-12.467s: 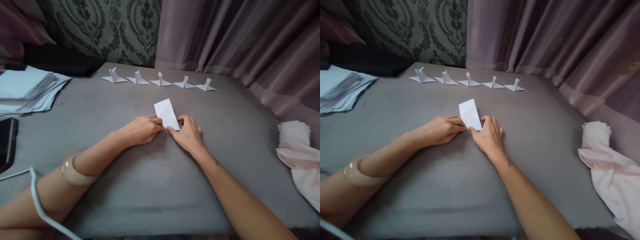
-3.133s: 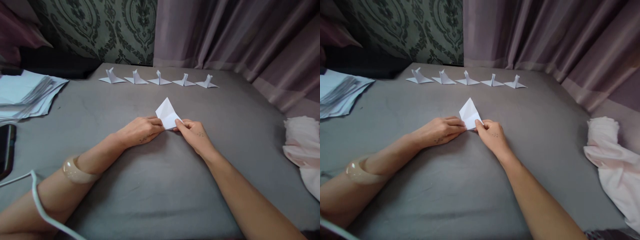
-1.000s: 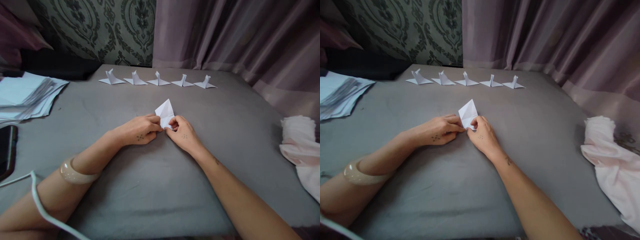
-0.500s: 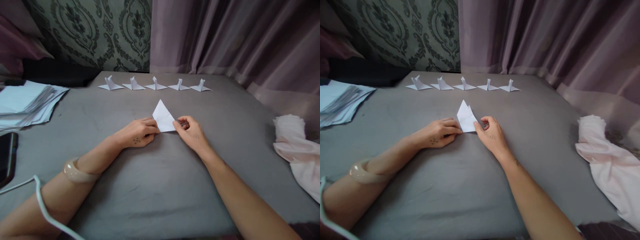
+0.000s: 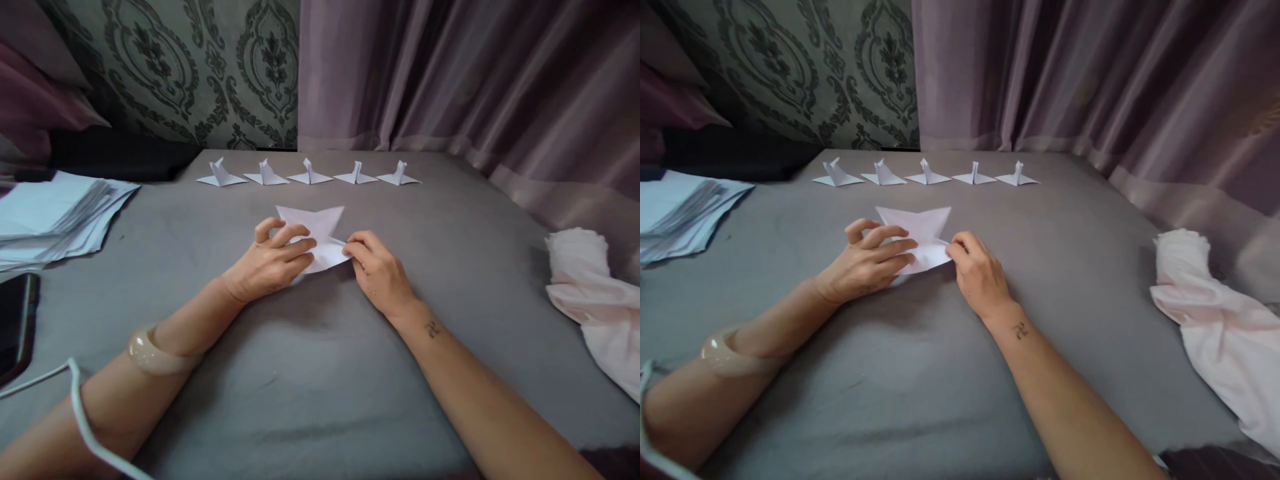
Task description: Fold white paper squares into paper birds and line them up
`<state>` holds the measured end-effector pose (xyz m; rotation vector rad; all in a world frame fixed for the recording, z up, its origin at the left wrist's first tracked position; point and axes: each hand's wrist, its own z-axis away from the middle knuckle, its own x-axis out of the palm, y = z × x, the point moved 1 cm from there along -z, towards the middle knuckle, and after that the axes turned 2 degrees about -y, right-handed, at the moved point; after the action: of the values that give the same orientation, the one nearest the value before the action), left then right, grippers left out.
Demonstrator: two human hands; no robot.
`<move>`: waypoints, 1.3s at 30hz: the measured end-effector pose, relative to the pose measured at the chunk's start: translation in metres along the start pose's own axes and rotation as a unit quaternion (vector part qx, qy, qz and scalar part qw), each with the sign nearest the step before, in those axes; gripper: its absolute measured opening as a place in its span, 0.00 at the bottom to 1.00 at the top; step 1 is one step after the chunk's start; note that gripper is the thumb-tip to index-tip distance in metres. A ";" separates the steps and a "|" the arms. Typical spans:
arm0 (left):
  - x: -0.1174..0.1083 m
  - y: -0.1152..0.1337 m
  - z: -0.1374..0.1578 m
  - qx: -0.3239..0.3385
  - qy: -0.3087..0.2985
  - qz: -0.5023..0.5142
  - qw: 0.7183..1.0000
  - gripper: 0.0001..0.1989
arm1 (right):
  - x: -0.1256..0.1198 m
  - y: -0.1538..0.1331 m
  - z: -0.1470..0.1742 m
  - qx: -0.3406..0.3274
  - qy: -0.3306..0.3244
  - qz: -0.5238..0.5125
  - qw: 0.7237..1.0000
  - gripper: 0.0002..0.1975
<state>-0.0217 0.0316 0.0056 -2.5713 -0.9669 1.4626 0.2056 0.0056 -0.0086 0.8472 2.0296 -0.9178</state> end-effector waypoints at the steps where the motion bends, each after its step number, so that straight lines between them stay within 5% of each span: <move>1: 0.000 0.002 -0.001 0.016 -0.024 0.011 1.000 0.09 | 0.000 0.000 0.002 0.002 -0.028 0.019 0.999 0.14; 6: 0.000 0.009 -0.007 -0.002 -0.121 0.083 0.989 0.11 | -0.006 -0.002 0.010 0.034 -0.103 0.036 0.993 0.10; 14: 0.002 0.013 -0.011 -0.128 -0.116 0.150 0.974 0.17 | -0.014 -0.002 0.011 0.109 -0.126 0.001 0.986 0.07; 25: 0.015 0.017 -0.016 -0.293 -0.139 0.164 0.932 0.12 | -0.006 -0.005 0.006 0.179 -0.091 -0.009 0.980 0.06; 39: 0.028 0.013 -0.012 -0.285 -0.129 0.169 0.935 0.10 | -0.011 0.018 0.008 0.223 -0.102 -0.101 0.964 0.00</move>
<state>0.0045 0.0388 -0.0136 -3.1362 -1.1693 1.8777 0.2276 0.0057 -0.0090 0.7450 1.7777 -1.5515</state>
